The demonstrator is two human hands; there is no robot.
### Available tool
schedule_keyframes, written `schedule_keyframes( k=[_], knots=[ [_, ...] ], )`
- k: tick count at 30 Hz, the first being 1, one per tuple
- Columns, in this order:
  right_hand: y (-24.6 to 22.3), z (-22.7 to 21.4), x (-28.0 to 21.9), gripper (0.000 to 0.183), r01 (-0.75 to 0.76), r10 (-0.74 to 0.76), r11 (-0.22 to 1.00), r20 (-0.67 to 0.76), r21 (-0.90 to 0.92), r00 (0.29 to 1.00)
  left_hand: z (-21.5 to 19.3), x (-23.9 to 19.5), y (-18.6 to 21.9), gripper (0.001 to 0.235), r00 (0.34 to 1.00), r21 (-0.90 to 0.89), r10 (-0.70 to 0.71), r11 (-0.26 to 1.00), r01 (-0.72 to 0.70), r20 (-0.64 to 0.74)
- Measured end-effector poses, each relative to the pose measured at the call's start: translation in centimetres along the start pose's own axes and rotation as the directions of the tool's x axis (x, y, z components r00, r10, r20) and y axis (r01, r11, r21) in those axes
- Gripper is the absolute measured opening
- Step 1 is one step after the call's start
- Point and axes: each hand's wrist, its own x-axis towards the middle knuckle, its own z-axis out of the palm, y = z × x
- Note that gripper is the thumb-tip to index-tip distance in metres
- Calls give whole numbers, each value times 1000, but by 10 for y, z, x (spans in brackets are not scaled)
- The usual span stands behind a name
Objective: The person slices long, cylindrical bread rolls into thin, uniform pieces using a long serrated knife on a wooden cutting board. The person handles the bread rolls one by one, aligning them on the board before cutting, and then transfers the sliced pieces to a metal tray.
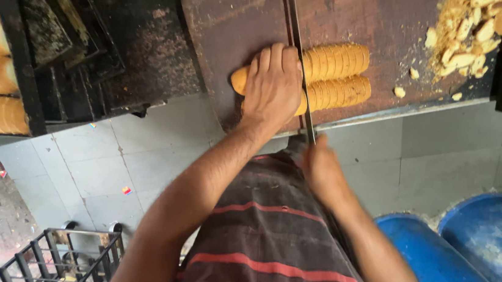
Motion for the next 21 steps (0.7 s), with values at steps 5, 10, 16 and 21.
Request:
schedule_keyframes(
  k=[5,10,16,21],
  knots=[
    [-4,6,25,26,-17,23,995,-60,97,998,1,3,0,10,999,-15,-28,999,28,29],
    [14,8,-48,35,-135,131,988,64,71,989,0,2,2,11,999,-29,-29,999,28,-27],
    [-3,12,21,26,85,-69,992,-161,93,984,3,-8,1,11,999,-67,-32,997,32,8],
    [-36,-25,9,22,24,-6,993,-161,112,987,-1,-4,-8,16,999,-216,-42,976,37,-17]
  ],
)
